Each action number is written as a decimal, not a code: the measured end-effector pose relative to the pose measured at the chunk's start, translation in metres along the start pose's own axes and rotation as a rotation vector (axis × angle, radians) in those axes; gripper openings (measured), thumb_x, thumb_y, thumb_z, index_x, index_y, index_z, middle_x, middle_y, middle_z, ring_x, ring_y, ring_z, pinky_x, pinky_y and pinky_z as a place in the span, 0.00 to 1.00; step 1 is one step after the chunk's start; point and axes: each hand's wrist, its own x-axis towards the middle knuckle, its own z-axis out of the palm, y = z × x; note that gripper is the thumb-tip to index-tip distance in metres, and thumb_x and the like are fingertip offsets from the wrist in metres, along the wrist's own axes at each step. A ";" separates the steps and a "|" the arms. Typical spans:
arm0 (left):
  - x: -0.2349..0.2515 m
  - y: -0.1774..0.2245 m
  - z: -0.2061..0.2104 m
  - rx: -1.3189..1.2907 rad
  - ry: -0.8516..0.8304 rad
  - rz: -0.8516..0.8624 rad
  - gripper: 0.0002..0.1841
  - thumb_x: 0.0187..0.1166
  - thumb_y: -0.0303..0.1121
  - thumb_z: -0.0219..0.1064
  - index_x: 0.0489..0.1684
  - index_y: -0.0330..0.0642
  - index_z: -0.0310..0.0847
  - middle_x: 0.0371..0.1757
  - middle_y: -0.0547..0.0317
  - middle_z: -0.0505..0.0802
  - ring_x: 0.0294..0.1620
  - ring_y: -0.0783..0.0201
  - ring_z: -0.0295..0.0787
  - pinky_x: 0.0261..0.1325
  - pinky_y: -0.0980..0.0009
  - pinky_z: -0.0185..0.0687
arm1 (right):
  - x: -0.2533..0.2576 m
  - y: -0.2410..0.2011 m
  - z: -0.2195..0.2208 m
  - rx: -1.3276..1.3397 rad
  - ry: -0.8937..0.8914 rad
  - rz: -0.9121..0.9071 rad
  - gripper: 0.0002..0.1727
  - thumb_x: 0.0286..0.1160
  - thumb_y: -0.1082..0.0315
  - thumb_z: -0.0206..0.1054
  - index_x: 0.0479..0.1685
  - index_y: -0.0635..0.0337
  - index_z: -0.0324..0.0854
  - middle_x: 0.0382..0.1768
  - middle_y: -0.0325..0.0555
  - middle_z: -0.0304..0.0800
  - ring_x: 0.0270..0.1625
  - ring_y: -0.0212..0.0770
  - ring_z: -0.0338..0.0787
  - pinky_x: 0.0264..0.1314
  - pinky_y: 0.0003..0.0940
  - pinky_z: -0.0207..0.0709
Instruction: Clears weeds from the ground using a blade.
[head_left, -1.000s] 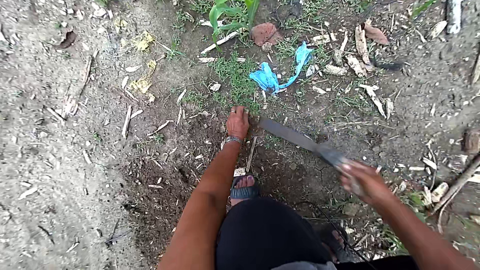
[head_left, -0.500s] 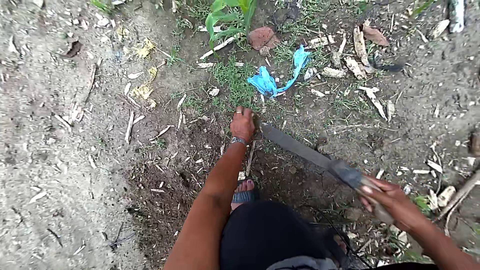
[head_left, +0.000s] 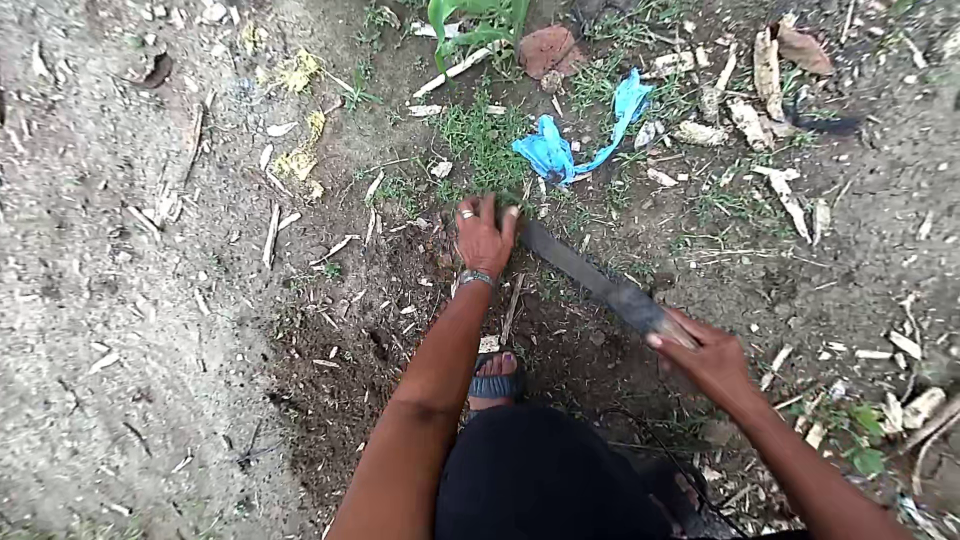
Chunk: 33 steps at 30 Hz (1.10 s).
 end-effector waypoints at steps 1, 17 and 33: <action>0.003 0.000 0.005 0.101 -0.037 0.024 0.36 0.82 0.67 0.58 0.82 0.53 0.77 0.83 0.32 0.75 0.77 0.30 0.76 0.63 0.35 0.83 | -0.007 0.001 -0.021 -0.061 -0.002 -0.015 0.35 0.67 0.52 0.77 0.73 0.63 0.81 0.40 0.43 0.95 0.26 0.32 0.89 0.29 0.33 0.88; -0.017 -0.022 -0.002 0.027 -0.092 -0.062 0.21 0.94 0.39 0.51 0.72 0.33 0.78 0.53 0.27 0.92 0.55 0.27 0.92 0.57 0.31 0.83 | -0.011 0.007 0.021 -0.231 -0.072 -0.235 0.32 0.71 0.54 0.74 0.71 0.67 0.83 0.48 0.49 0.97 0.42 0.37 0.96 0.48 0.34 0.90; 0.033 0.010 -0.013 -0.018 -0.108 -0.137 0.27 0.90 0.50 0.57 0.87 0.58 0.71 0.84 0.30 0.73 0.76 0.30 0.78 0.64 0.33 0.83 | 0.049 -0.014 0.057 0.202 -0.035 0.041 0.28 0.72 0.65 0.74 0.72 0.69 0.79 0.32 0.43 0.93 0.24 0.35 0.90 0.28 0.31 0.88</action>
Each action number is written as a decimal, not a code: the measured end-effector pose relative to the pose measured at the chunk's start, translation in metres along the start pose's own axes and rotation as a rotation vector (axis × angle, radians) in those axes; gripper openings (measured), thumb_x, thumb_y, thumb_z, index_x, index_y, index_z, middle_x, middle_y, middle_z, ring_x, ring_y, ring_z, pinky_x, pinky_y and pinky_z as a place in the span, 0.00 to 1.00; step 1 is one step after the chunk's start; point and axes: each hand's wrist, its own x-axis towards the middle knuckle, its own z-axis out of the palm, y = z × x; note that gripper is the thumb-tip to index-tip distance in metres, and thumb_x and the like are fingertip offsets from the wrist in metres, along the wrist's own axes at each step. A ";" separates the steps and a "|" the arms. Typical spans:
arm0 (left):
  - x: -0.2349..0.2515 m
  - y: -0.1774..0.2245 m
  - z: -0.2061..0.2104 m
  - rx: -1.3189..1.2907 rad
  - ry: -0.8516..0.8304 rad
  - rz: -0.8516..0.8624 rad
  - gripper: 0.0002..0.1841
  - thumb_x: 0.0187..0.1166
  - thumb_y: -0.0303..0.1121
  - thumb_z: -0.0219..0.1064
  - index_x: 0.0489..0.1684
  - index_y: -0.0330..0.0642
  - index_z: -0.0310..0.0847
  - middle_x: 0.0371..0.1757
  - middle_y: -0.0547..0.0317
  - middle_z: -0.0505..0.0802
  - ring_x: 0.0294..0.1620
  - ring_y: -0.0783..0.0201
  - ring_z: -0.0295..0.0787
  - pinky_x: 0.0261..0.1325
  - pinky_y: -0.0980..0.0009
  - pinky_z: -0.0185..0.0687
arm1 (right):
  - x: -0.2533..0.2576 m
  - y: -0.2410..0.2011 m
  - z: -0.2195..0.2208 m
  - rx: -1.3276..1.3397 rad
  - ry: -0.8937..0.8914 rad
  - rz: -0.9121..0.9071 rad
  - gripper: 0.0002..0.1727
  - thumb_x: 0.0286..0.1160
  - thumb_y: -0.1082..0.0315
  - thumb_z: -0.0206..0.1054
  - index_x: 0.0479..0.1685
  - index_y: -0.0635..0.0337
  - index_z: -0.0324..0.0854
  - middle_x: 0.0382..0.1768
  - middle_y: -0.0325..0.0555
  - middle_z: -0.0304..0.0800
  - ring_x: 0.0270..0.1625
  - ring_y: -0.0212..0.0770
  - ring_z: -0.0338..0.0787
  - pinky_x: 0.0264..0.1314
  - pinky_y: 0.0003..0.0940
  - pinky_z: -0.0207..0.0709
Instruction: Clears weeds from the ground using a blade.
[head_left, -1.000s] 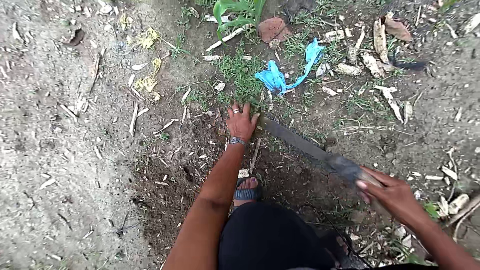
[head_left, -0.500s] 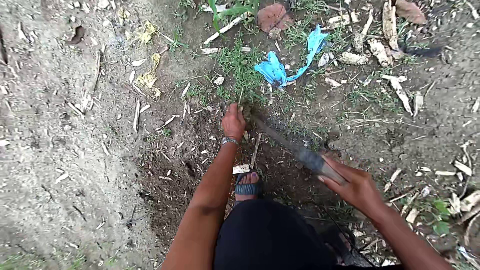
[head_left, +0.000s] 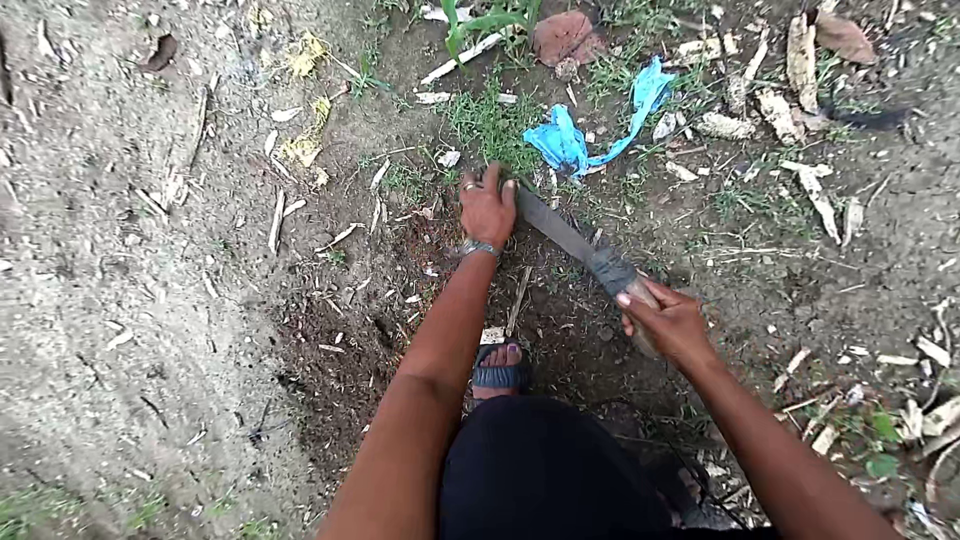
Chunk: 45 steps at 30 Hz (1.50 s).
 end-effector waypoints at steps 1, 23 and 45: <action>-0.002 0.000 0.008 0.099 -0.009 0.009 0.28 0.90 0.57 0.54 0.88 0.65 0.71 0.86 0.30 0.70 0.76 0.28 0.77 0.59 0.34 0.85 | -0.008 0.001 -0.007 -0.088 -0.012 -0.047 0.32 0.71 0.62 0.75 0.75 0.68 0.77 0.36 0.43 0.94 0.26 0.33 0.90 0.31 0.31 0.89; -0.014 -0.086 -0.021 -0.233 0.274 -0.175 0.20 0.85 0.30 0.61 0.73 0.33 0.79 0.69 0.34 0.89 0.72 0.35 0.86 0.75 0.35 0.76 | -0.066 -0.008 -0.074 -0.583 -0.180 -0.437 0.35 0.69 0.43 0.74 0.68 0.62 0.87 0.54 0.50 0.96 0.53 0.35 0.95 0.59 0.36 0.88; 0.037 -0.041 -0.052 0.128 -0.215 -0.282 0.31 0.94 0.53 0.44 0.78 0.38 0.75 0.66 0.31 0.90 0.72 0.33 0.86 0.69 0.30 0.77 | -0.015 -0.039 -0.004 -0.821 -0.153 -0.664 0.33 0.76 0.47 0.67 0.74 0.63 0.82 0.44 0.62 0.95 0.40 0.57 0.95 0.41 0.56 0.87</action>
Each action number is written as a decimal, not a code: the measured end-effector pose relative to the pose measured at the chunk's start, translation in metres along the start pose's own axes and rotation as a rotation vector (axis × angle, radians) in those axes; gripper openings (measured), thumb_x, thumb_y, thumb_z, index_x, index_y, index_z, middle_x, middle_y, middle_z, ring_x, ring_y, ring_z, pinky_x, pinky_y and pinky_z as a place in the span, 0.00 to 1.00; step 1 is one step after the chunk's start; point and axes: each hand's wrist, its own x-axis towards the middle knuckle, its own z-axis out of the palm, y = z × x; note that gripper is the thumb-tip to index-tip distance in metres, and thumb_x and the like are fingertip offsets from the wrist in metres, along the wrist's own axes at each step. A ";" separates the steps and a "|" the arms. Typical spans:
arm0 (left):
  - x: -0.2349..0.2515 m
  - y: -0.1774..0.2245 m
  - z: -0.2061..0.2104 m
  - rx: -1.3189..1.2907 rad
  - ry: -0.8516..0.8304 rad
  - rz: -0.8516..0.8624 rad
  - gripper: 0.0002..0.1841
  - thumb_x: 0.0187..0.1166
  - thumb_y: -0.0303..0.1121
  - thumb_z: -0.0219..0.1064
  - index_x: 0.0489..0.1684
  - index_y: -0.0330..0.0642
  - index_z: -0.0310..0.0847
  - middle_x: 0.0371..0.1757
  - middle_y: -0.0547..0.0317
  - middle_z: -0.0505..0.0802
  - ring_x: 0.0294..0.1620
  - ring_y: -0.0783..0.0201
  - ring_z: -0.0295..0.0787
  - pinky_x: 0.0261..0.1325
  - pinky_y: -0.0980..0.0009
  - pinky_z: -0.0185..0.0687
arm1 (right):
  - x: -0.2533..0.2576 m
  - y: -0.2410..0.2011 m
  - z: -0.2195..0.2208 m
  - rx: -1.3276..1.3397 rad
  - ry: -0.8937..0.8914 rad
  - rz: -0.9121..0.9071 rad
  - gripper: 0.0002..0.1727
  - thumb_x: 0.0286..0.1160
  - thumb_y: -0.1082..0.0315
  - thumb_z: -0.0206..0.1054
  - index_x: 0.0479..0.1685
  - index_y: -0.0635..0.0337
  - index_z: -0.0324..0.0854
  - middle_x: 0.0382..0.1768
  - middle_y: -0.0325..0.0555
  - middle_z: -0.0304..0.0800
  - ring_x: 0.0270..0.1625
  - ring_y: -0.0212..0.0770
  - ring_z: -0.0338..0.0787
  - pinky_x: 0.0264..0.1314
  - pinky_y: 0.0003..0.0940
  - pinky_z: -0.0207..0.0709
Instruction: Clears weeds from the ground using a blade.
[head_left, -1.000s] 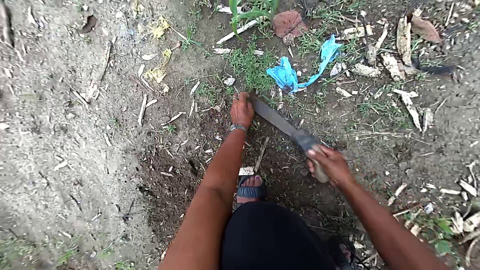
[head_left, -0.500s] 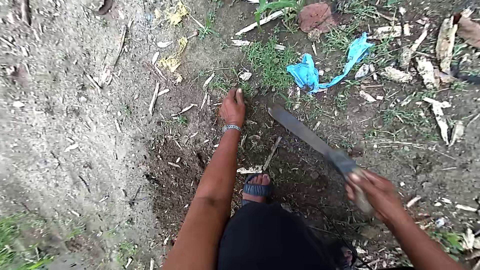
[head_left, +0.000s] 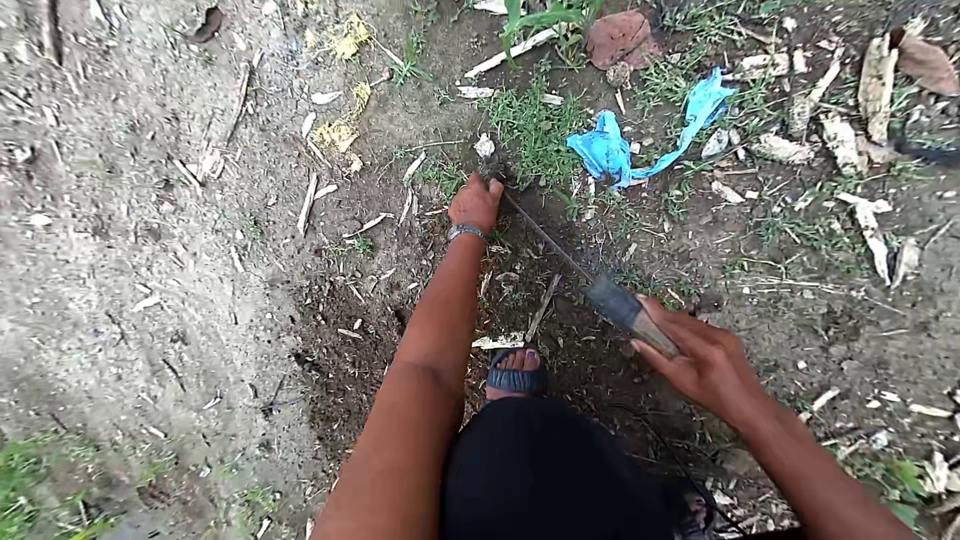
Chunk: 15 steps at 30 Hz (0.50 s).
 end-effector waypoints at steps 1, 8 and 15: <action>0.002 -0.002 -0.001 -0.013 -0.014 0.003 0.30 0.93 0.52 0.46 0.78 0.39 0.76 0.67 0.31 0.89 0.73 0.32 0.85 0.69 0.30 0.76 | -0.010 0.004 -0.014 0.046 -0.021 0.031 0.34 0.76 0.47 0.69 0.74 0.62 0.82 0.49 0.60 0.95 0.46 0.52 0.96 0.49 0.51 0.88; -0.027 -0.036 0.028 -0.167 0.090 0.038 0.27 0.88 0.50 0.52 0.70 0.41 0.85 0.57 0.33 0.94 0.63 0.32 0.90 0.61 0.27 0.78 | -0.110 0.030 -0.070 0.939 -0.004 0.759 0.22 0.68 0.48 0.77 0.59 0.44 0.91 0.26 0.37 0.92 0.18 0.34 0.87 0.19 0.30 0.85; -0.037 -0.010 0.025 -0.161 0.119 0.114 0.23 0.90 0.43 0.54 0.79 0.44 0.77 0.67 0.32 0.89 0.66 0.31 0.88 0.64 0.29 0.81 | -0.013 0.027 0.023 0.970 -0.068 0.828 0.16 0.76 0.63 0.65 0.57 0.62 0.83 0.21 0.40 0.88 0.18 0.36 0.87 0.22 0.32 0.86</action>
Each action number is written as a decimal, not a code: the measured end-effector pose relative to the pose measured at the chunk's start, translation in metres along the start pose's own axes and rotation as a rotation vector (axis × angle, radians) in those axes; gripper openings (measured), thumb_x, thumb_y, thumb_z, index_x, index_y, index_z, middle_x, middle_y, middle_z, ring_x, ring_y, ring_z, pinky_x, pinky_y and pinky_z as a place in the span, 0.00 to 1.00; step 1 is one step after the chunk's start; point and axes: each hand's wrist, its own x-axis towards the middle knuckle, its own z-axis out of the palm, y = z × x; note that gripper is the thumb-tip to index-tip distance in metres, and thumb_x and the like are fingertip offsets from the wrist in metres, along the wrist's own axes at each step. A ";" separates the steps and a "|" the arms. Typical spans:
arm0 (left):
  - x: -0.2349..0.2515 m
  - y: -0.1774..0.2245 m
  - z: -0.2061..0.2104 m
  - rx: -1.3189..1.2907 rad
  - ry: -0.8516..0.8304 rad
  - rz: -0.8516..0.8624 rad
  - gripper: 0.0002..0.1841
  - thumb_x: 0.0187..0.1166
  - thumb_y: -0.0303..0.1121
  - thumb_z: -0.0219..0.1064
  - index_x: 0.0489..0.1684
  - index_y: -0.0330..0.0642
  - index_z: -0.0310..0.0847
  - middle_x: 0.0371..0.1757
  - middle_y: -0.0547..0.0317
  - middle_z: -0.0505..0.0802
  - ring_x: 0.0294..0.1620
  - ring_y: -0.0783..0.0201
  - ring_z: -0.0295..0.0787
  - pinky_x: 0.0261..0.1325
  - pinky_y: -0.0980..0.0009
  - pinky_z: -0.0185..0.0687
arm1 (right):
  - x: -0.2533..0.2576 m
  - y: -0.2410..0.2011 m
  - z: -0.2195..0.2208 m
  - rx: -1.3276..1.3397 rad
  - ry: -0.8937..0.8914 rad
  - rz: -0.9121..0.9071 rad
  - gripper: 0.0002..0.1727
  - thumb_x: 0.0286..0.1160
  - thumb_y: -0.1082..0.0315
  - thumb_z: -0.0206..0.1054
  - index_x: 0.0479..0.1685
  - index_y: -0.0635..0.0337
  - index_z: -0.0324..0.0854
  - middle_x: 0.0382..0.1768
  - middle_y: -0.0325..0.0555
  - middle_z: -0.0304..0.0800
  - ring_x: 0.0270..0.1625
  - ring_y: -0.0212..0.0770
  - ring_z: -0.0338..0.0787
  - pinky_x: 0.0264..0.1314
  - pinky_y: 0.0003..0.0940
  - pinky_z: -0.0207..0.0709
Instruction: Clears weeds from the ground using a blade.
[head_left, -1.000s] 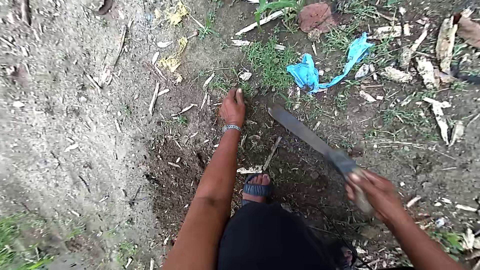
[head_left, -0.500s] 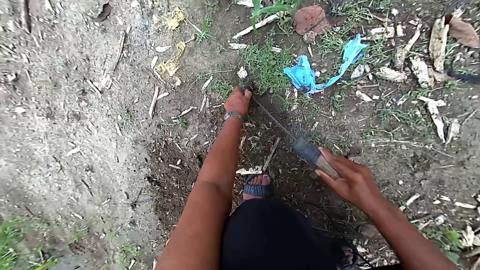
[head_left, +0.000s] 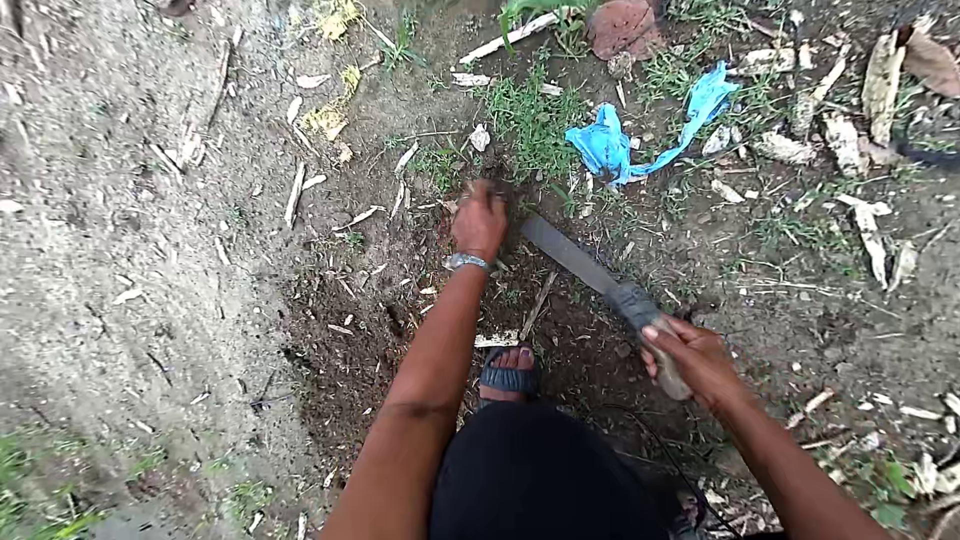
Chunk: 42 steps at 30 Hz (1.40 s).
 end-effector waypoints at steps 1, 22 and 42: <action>-0.003 0.009 0.003 0.099 -0.049 0.004 0.26 0.92 0.50 0.53 0.82 0.49 0.75 0.65 0.32 0.90 0.64 0.30 0.89 0.61 0.29 0.81 | 0.000 0.004 0.006 -0.015 0.002 -0.053 0.20 0.74 0.65 0.68 0.62 0.65 0.82 0.23 0.41 0.90 0.19 0.37 0.88 0.23 0.32 0.87; 0.021 -0.033 -0.012 -0.076 0.179 -0.062 0.24 0.93 0.48 0.53 0.86 0.60 0.75 0.77 0.33 0.82 0.69 0.32 0.86 0.65 0.31 0.80 | 0.026 -0.022 0.064 0.151 0.023 0.037 0.28 0.76 0.65 0.66 0.76 0.64 0.71 0.20 0.43 0.83 0.14 0.37 0.82 0.11 0.31 0.78; 0.055 0.014 -0.027 0.010 0.041 -0.068 0.27 0.92 0.53 0.50 0.85 0.56 0.72 0.68 0.35 0.90 0.66 0.33 0.89 0.62 0.30 0.80 | 0.031 -0.045 0.084 0.151 0.091 -0.072 0.31 0.76 0.69 0.68 0.80 0.66 0.70 0.25 0.46 0.86 0.18 0.38 0.84 0.15 0.31 0.79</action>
